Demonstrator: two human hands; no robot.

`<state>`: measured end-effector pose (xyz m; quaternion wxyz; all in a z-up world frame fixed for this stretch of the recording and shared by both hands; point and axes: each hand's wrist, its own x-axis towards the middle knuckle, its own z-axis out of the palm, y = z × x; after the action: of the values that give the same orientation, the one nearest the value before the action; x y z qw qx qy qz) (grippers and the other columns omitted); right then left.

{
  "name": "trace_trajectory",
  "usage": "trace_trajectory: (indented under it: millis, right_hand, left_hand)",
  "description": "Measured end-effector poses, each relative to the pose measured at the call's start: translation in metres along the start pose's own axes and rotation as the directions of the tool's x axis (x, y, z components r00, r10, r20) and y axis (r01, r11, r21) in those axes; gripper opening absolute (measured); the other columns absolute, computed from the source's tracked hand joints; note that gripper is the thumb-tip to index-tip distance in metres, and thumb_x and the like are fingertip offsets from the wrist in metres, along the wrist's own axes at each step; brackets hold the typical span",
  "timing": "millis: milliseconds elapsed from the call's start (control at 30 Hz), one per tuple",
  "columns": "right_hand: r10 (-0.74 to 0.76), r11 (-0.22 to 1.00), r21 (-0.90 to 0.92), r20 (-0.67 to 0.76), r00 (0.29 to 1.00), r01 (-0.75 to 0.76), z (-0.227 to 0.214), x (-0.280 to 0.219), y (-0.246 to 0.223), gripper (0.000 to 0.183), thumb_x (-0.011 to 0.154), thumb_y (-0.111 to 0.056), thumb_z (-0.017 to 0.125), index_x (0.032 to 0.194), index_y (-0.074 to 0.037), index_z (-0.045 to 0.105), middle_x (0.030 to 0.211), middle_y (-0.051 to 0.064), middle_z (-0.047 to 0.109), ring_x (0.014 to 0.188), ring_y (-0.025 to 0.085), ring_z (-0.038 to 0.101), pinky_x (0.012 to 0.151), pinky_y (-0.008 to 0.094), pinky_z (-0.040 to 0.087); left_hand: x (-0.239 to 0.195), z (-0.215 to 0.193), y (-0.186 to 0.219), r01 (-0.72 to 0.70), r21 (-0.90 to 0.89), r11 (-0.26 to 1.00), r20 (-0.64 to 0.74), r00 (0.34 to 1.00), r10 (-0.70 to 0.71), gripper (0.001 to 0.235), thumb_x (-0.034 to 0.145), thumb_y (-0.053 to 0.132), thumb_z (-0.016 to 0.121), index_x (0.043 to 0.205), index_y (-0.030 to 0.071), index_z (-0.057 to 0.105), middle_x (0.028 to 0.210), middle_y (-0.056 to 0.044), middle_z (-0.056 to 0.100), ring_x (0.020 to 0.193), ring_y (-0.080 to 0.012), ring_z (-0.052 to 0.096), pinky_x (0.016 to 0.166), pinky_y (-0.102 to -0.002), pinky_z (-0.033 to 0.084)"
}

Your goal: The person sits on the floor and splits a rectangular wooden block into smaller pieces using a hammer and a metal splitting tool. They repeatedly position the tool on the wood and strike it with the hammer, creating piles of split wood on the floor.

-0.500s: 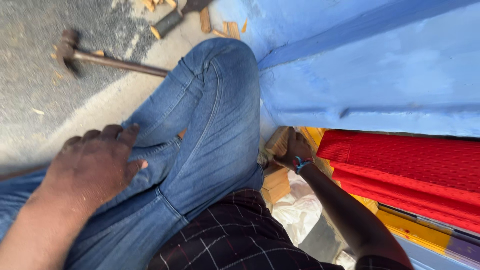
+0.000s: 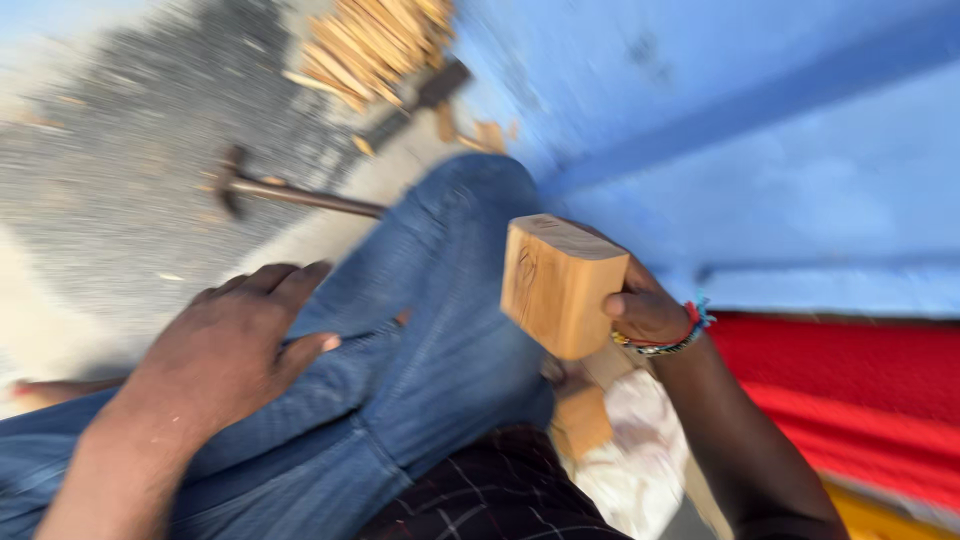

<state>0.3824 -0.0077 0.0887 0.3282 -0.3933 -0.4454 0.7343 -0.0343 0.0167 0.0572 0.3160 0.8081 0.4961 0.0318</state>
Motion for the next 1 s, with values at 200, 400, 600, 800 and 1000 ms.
trace_trajectory:
  millis: [200, 400, 600, 800, 1000]
  right_hand:
    - [-0.095, 0.825, 0.549, 0.37, 0.924, -0.135, 0.064, 0.144, 0.039, 0.083, 0.1, -0.053, 0.061, 0.16, -0.003, 0.032, 0.161, 0.018, 0.044, 0.149, 0.034, 0.046, 0.124, 0.052, 0.036]
    - [0.036, 0.913, 0.38, 0.284, 0.958, -0.147, 0.1, 0.295, 0.094, 0.044, 0.114, -0.035, 0.051, 0.14, 0.0, 0.058, 0.13, 0.015, 0.068, 0.118, 0.028, 0.066, 0.101, 0.047, 0.053]
    - [-0.066, 0.468, -0.801, 0.391, 0.918, 0.374, 0.095, 0.375, 0.096, 0.019, 0.099, -0.017, 0.064, 0.111, -0.005, 0.072, 0.091, 0.013, 0.074, 0.078, 0.023, 0.072, 0.07, 0.039, 0.059]
    - [0.039, 0.358, -0.911, 0.23, 0.972, 0.202, 0.064, 0.387, 0.085, 0.017, 0.09, -0.021, 0.073, 0.101, -0.008, 0.072, 0.085, 0.01, 0.078, 0.076, 0.02, 0.076, 0.069, 0.034, 0.058]
    - [0.132, 0.288, -0.93, 0.275, 0.952, 0.229, 0.053, 0.39, 0.095, 0.02, 0.091, -0.025, 0.076, 0.097, -0.006, 0.072, 0.085, 0.012, 0.075, 0.077, 0.024, 0.074, 0.069, 0.037, 0.057]
  left_hand:
    - [0.0, -0.011, -0.038, -0.097, -0.71, 0.698, -0.167, 0.985, -0.032, 0.076, 0.09, 0.044, 0.064, 0.156, 0.013, 0.041, 0.141, -0.015, 0.063, 0.126, -0.0297, 0.063, 0.102, -0.045, 0.051]
    - [0.016, 0.011, -0.076, -0.379, -0.925, 0.008, -0.332, 0.802, -0.497, 0.064, 0.095, 0.032, 0.067, 0.146, 0.004, 0.042, 0.132, -0.012, 0.061, 0.123, -0.0212, 0.06, 0.102, -0.039, 0.051]
    - [0.035, 0.013, -0.113, -0.241, -0.97, 0.024, -0.151, 0.523, -0.839, 0.05, 0.085, 0.021, 0.079, 0.122, 0.002, 0.051, 0.111, -0.013, 0.067, 0.099, -0.0199, 0.069, 0.082, -0.035, 0.061]
    - [0.05, 0.01, -0.118, -0.176, -0.983, -0.058, -0.043, 0.523, -0.851, 0.054, 0.08, 0.018, 0.081, 0.121, 0.005, 0.048, 0.111, -0.012, 0.066, 0.099, -0.0203, 0.071, 0.081, -0.037, 0.063]
    - [0.053, 0.005, -0.108, -0.269, -0.962, -0.055, -0.117, 0.583, -0.804, 0.052, 0.085, 0.02, 0.08, 0.125, 0.004, 0.052, 0.114, -0.011, 0.069, 0.102, -0.0199, 0.071, 0.085, -0.034, 0.062]
